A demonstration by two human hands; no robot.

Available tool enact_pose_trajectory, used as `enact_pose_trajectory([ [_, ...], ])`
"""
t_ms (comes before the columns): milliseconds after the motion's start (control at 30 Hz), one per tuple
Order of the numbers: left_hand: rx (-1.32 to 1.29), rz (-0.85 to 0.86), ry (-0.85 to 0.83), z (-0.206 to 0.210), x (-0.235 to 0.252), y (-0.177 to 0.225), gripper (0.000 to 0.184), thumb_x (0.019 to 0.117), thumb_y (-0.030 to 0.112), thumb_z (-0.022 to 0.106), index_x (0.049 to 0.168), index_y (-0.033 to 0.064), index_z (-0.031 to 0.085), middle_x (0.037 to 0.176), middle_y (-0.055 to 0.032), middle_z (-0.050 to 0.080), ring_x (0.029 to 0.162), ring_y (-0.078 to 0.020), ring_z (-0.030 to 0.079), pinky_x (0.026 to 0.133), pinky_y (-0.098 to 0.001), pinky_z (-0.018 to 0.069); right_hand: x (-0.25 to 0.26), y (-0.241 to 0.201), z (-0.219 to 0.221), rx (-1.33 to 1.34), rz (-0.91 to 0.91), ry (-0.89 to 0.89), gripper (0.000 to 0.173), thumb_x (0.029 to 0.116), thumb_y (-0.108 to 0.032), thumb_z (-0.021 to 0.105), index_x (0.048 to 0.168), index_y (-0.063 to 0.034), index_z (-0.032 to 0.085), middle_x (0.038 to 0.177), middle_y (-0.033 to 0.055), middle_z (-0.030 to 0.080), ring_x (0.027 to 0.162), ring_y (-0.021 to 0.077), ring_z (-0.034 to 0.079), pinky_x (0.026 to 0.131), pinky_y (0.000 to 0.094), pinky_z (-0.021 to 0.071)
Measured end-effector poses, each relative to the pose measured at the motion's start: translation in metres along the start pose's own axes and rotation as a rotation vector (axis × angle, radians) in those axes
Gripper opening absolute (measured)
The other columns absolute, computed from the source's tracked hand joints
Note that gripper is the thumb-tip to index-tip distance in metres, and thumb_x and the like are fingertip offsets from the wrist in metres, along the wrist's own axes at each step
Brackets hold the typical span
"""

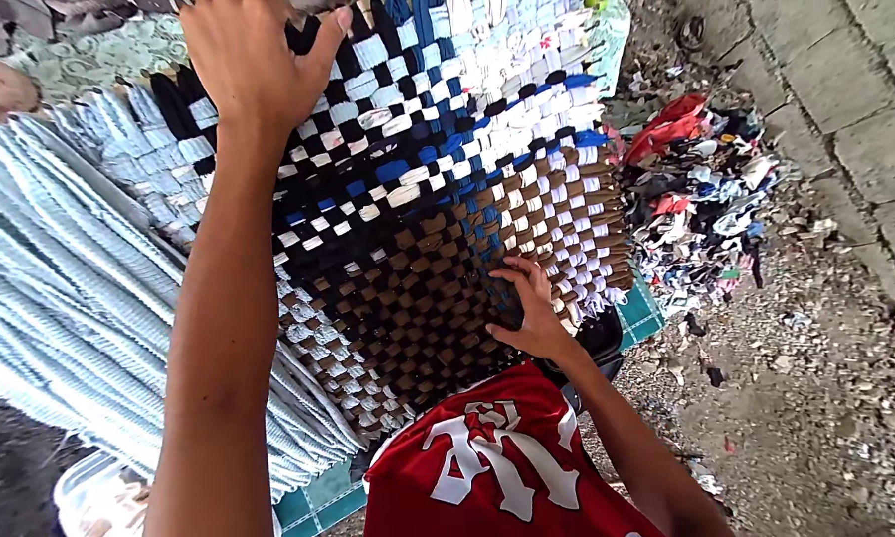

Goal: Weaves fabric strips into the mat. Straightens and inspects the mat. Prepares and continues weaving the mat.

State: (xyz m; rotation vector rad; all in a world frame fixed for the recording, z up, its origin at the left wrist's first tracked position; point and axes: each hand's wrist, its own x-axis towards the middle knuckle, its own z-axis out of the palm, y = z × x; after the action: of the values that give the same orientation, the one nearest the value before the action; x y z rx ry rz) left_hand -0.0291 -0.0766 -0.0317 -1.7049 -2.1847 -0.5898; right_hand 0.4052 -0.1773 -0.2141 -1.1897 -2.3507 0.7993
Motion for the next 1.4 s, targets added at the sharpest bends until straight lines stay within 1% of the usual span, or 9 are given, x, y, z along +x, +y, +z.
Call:
enact_pose_trajectory([
  [100, -0.037, 0.022, 0.06, 0.0, -0.001, 0.001, 0.077, 0.0938, 0.08, 0.038, 0.095, 0.01, 0.071, 0.091, -0.0187, 0.073, 0.091, -0.0429, 0.07, 0.076, -0.0668, 0.0477, -0.009, -0.013, 0.014, -0.196, 0.015, -0.004, 0.113, 0.0584, -0.068, 0.083, 0.157, -0.0369, 0.037, 0.17, 0.0018, 0.016, 0.153, 0.0282, 0.022, 0.116, 0.057, 0.0314],
  [200, -0.074, 0.026, 0.073, -0.002, -0.004, 0.002, 0.075, 0.0934, 0.078, 0.042, 0.095, 0.0094, 0.071, 0.09, -0.0193, 0.072, 0.09, -0.0431, 0.07, 0.076, -0.0666, 0.0478, -0.009, -0.018, 0.029, -0.341, 0.037, 0.005, 0.116, 0.0578, -0.056, 0.084, 0.159, -0.0417, 0.029, 0.172, 0.0057, 0.011, 0.156, 0.0307, 0.015, 0.115, 0.0577, 0.029],
  [433, -0.054, 0.037, 0.049, -0.004, -0.001, 0.0, 0.077, 0.0938, 0.079, 0.04, 0.096, 0.0092, 0.071, 0.094, -0.0199, 0.073, 0.093, -0.0441, 0.07, 0.079, -0.0682, 0.0475, 0.007, 0.001, -0.013, -0.057, -0.005, -0.108, 0.096, 0.0671, -0.043, 0.091, 0.152, -0.041, 0.045, 0.166, -0.0007, 0.027, 0.148, 0.0297, 0.029, 0.113, 0.0628, 0.0328],
  [567, -0.05, 0.029, 0.067, -0.001, -0.002, 0.001, 0.078, 0.0935, 0.08, 0.039, 0.094, 0.0089, 0.071, 0.092, -0.0197, 0.073, 0.091, -0.0438, 0.07, 0.077, -0.0676, 0.0476, 0.007, 0.015, -0.04, 0.173, -0.072, -0.134, 0.079, 0.0782, -0.04, 0.086, 0.148, -0.0258, 0.052, 0.157, 0.0017, 0.039, 0.147, 0.0211, 0.036, 0.113, 0.0472, 0.0465],
  [700, -0.071, 0.022, 0.078, 0.0, -0.003, 0.002, 0.074, 0.0935, 0.077, 0.042, 0.096, 0.0095, 0.071, 0.091, -0.0188, 0.072, 0.09, -0.0435, 0.069, 0.078, -0.0669, 0.0474, -0.001, -0.004, -0.018, -0.057, -0.017, -0.097, 0.1, 0.0667, -0.069, 0.082, 0.153, -0.0361, 0.045, 0.164, 0.0015, 0.029, 0.15, 0.0297, 0.026, 0.116, 0.059, 0.0343],
  [833, -0.066, 0.007, 0.049, -0.002, -0.001, 0.002, 0.074, 0.0933, 0.079, 0.04, 0.099, 0.0128, 0.072, 0.094, -0.0179, 0.073, 0.094, -0.0428, 0.07, 0.079, -0.0674, 0.0476, -0.003, -0.008, 0.001, -0.245, 0.008, -0.067, 0.107, 0.0623, -0.054, 0.085, 0.157, -0.0394, 0.037, 0.166, 0.0049, 0.024, 0.15, 0.0327, 0.023, 0.115, 0.0608, 0.0302],
  [933, -0.043, 0.001, 0.027, -0.001, 0.001, 0.001, 0.078, 0.0936, 0.08, 0.037, 0.098, 0.0113, 0.072, 0.095, -0.0179, 0.074, 0.095, -0.0429, 0.07, 0.08, -0.0681, 0.0477, 0.005, -0.012, -0.006, -0.132, 0.018, 0.036, 0.092, 0.0676, -0.046, 0.08, 0.152, -0.0391, 0.045, 0.156, 0.0025, 0.037, 0.143, 0.0314, 0.032, 0.109, 0.061, 0.0342],
  [1067, -0.008, -0.014, -0.009, -0.001, 0.001, 0.004, 0.083, 0.0944, 0.081, 0.033, 0.094, 0.0057, 0.07, 0.096, -0.0213, 0.073, 0.098, -0.0457, 0.069, 0.081, -0.0691, 0.0467, 0.029, -0.035, -0.002, -0.104, -0.019, 0.317, 0.079, 0.0749, -0.057, 0.078, 0.144, -0.0261, 0.057, 0.152, 0.0063, 0.044, 0.139, 0.0328, 0.037, 0.112, 0.0606, 0.0317],
  [1400, 0.006, -0.05, -0.084, -0.008, -0.001, 0.008, 0.086, 0.0955, 0.08, 0.029, 0.105, 0.0059, 0.071, 0.107, -0.0252, 0.073, 0.105, -0.0495, 0.067, 0.088, -0.0709, 0.0454, 0.1, -0.079, 0.028, -0.161, -0.204, 0.304, 0.104, 0.0679, -0.05, 0.084, 0.158, -0.0194, 0.04, 0.17, 0.0134, 0.02, 0.158, 0.0365, 0.007, 0.127, 0.0584, 0.0154],
])
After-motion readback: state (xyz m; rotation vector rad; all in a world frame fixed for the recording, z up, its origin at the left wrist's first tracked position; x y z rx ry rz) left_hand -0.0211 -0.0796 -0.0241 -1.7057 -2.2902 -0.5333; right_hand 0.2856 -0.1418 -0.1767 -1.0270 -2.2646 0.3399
